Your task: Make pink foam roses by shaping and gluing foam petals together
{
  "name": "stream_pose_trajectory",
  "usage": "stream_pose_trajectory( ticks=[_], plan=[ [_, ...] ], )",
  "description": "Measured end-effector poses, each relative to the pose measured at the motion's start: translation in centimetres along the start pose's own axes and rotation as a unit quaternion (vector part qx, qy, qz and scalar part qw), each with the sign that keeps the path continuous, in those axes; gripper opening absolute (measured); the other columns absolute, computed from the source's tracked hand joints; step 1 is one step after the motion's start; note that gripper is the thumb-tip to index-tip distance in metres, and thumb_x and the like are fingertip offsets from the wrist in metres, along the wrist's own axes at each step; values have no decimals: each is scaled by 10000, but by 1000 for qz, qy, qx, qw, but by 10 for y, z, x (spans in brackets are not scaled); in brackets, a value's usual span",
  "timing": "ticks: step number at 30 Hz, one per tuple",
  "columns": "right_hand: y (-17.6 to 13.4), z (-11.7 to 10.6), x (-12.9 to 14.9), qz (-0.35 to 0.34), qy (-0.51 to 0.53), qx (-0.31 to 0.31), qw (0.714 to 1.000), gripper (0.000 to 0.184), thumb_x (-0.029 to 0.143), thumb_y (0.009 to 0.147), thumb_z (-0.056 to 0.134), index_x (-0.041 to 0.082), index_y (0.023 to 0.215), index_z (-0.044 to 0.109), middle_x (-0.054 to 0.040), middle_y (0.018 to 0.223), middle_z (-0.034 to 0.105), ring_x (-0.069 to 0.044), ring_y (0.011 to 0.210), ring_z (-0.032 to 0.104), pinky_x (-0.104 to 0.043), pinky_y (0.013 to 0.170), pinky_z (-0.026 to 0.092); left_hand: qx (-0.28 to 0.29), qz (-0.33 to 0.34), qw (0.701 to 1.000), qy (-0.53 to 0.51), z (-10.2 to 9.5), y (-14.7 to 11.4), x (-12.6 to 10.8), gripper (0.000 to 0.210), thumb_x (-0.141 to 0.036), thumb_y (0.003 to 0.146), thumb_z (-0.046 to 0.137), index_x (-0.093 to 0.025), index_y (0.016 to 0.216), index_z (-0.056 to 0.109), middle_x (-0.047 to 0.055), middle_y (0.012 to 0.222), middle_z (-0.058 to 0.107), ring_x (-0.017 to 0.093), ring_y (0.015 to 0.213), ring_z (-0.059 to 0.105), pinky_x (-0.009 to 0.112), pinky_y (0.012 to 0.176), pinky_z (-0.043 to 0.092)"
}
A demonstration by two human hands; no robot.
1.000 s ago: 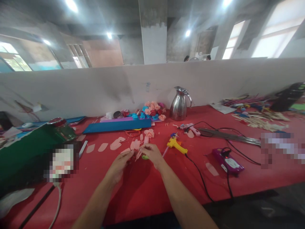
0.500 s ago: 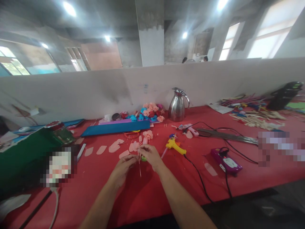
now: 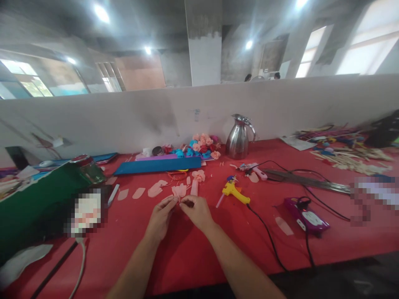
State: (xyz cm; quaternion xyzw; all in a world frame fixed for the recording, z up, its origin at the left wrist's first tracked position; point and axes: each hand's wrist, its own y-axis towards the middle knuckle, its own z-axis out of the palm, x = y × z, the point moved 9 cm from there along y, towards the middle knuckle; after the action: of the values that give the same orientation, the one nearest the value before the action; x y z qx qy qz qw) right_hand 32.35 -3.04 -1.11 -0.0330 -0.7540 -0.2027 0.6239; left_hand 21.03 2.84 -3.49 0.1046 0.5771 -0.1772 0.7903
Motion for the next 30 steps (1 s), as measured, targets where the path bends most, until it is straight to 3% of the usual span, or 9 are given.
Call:
stream_pose_trajectory(
  ticks=[4,11,17,23,30],
  plan=[
    [-2,3,6,-10,14,22,1000,155,306,756,566,218,736,692,7,658,630,-153,609,532,-253,582,377,10,21,1000,16,-2,1,-1,193,-313,626,747,-157,739,724,30,804,646,137,778,571,228,737,435],
    [-1,9,5,0,62,60,996,156,304,750,568,213,686,678,19,621,584,-142,598,497,-251,594,363,11,-5,1000,-23,0,-1,2,180,-296,611,758,-166,728,716,16,783,650,125,738,574,233,727,446],
    [-1,8,1,31,73,46,996,140,319,728,590,212,692,673,20,629,593,-140,596,502,-260,607,379,27,-10,999,-24,5,-4,0,158,-289,647,735,-165,743,717,10,799,659,113,759,573,210,728,437],
    [-3,17,-4,53,124,77,988,166,347,728,616,195,670,652,19,637,588,-132,618,516,-263,649,391,36,-24,995,-90,6,-5,3,110,-232,628,749,-153,663,680,-9,690,607,96,666,536,210,657,436],
    [-4,25,-6,60,150,106,981,232,403,729,635,172,703,650,11,667,614,-134,660,550,-266,697,413,39,-10,995,-90,5,-3,3,132,-215,592,761,-135,593,656,-15,627,537,89,591,487,215,570,411]
  ],
)
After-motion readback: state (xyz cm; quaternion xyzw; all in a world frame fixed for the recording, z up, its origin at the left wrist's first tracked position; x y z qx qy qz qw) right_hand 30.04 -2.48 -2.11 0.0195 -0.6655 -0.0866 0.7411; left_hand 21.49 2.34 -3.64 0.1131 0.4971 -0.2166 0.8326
